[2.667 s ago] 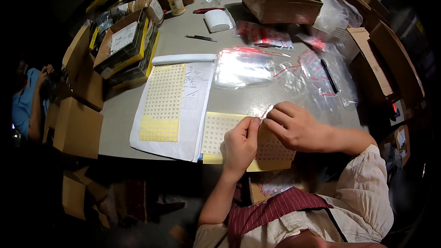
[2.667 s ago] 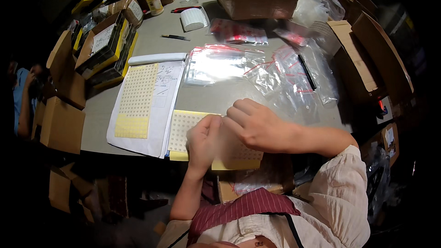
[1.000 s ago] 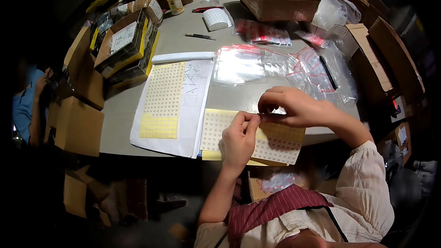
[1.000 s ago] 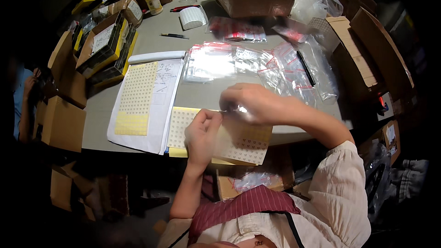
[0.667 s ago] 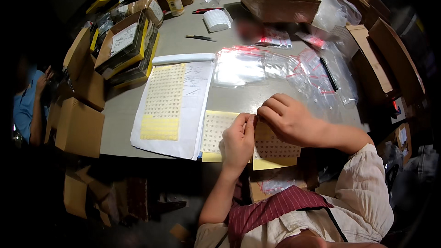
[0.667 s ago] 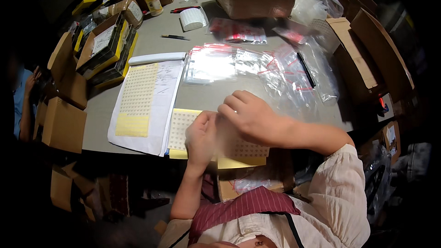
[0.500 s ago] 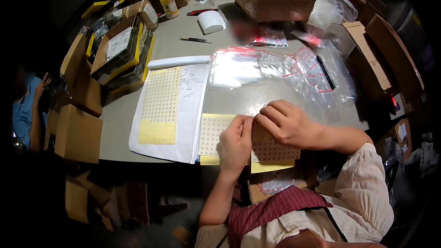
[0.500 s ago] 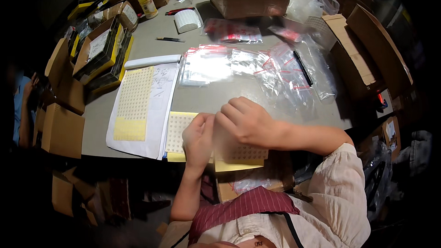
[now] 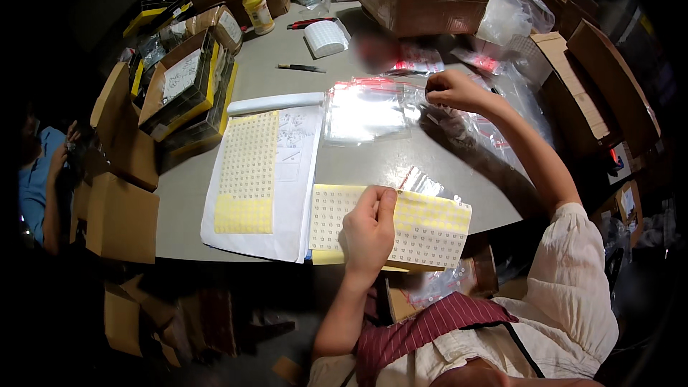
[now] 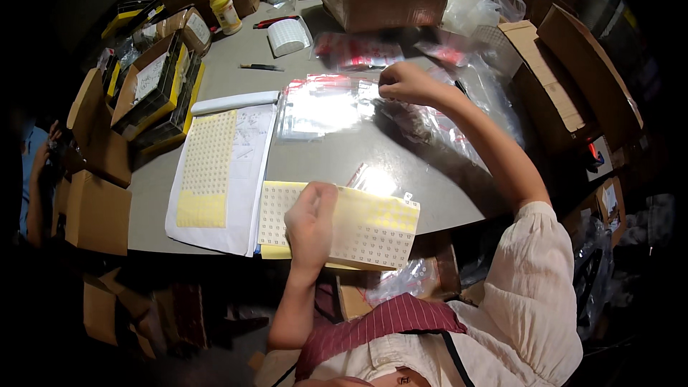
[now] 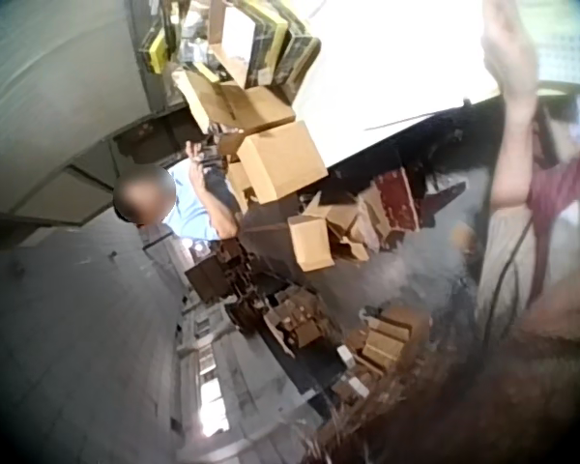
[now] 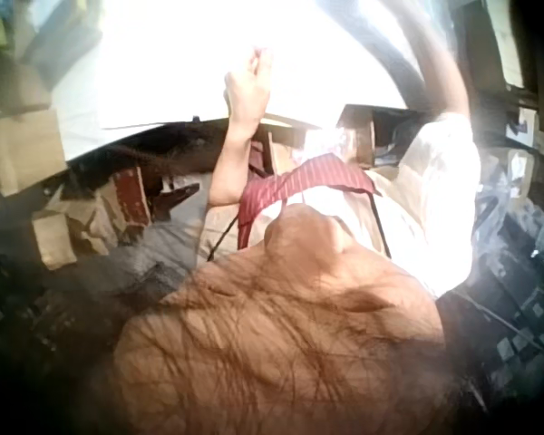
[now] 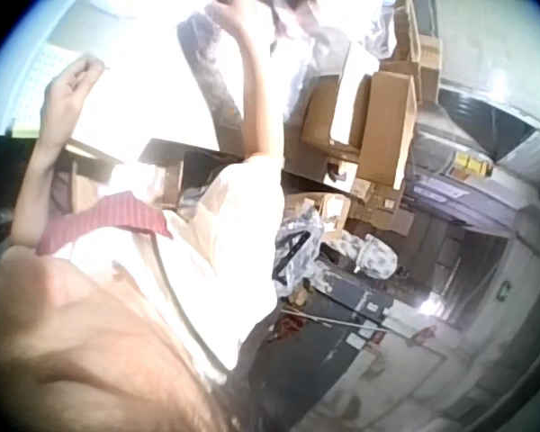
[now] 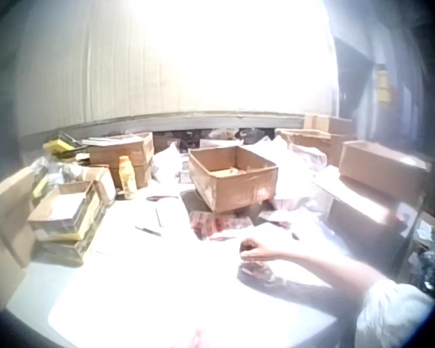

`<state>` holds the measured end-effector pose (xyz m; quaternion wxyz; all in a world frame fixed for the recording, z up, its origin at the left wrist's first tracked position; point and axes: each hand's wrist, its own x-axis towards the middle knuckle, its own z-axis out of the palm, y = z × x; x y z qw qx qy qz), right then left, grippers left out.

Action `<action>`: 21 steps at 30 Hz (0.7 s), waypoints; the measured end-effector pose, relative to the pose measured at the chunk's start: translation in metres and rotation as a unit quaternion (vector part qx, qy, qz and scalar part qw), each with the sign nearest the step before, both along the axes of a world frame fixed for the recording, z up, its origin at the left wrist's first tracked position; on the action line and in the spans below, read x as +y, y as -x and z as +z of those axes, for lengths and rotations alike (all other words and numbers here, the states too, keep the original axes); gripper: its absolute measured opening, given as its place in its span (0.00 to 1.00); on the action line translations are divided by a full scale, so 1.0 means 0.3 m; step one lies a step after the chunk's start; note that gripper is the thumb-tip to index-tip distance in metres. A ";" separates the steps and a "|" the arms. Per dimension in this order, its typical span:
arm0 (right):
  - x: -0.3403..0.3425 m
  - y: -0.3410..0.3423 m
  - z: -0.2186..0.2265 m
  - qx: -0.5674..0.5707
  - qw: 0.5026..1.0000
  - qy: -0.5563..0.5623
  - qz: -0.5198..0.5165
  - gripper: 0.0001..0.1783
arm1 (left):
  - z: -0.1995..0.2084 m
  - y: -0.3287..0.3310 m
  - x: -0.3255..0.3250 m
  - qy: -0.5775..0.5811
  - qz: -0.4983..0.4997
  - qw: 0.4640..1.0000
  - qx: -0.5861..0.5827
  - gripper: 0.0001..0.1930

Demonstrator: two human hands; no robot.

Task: The person repeatedly picks up small, dark, round objects from a sheet and places them into clear plastic bags. They handle the objects one by one, placing them into bags that are arranged on the table. The person occasionally adjusts the position of the bags and the sheet of objects.

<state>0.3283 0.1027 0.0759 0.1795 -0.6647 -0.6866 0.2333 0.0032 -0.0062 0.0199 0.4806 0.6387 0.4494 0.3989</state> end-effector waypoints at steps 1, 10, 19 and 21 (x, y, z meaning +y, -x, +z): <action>0.021 -0.012 -0.027 0.007 1.000 0.011 0.003 0.18 | -0.002 0.004 -0.001 -0.004 0.005 1.000 -0.004 0.14; 0.009 -0.039 0.010 -0.193 0.980 0.022 -0.035 0.27 | 0.006 0.013 -0.007 0.017 -0.005 1.000 -0.008 0.13; -0.004 -0.063 -0.058 0.049 0.996 -0.034 0.069 0.19 | -0.019 0.003 -0.003 -0.005 -0.007 1.000 -0.028 0.13; -0.001 -0.029 -0.044 -0.056 0.993 -0.061 0.085 0.17 | -0.020 0.007 -0.001 0.005 -0.006 1.000 -0.030 0.14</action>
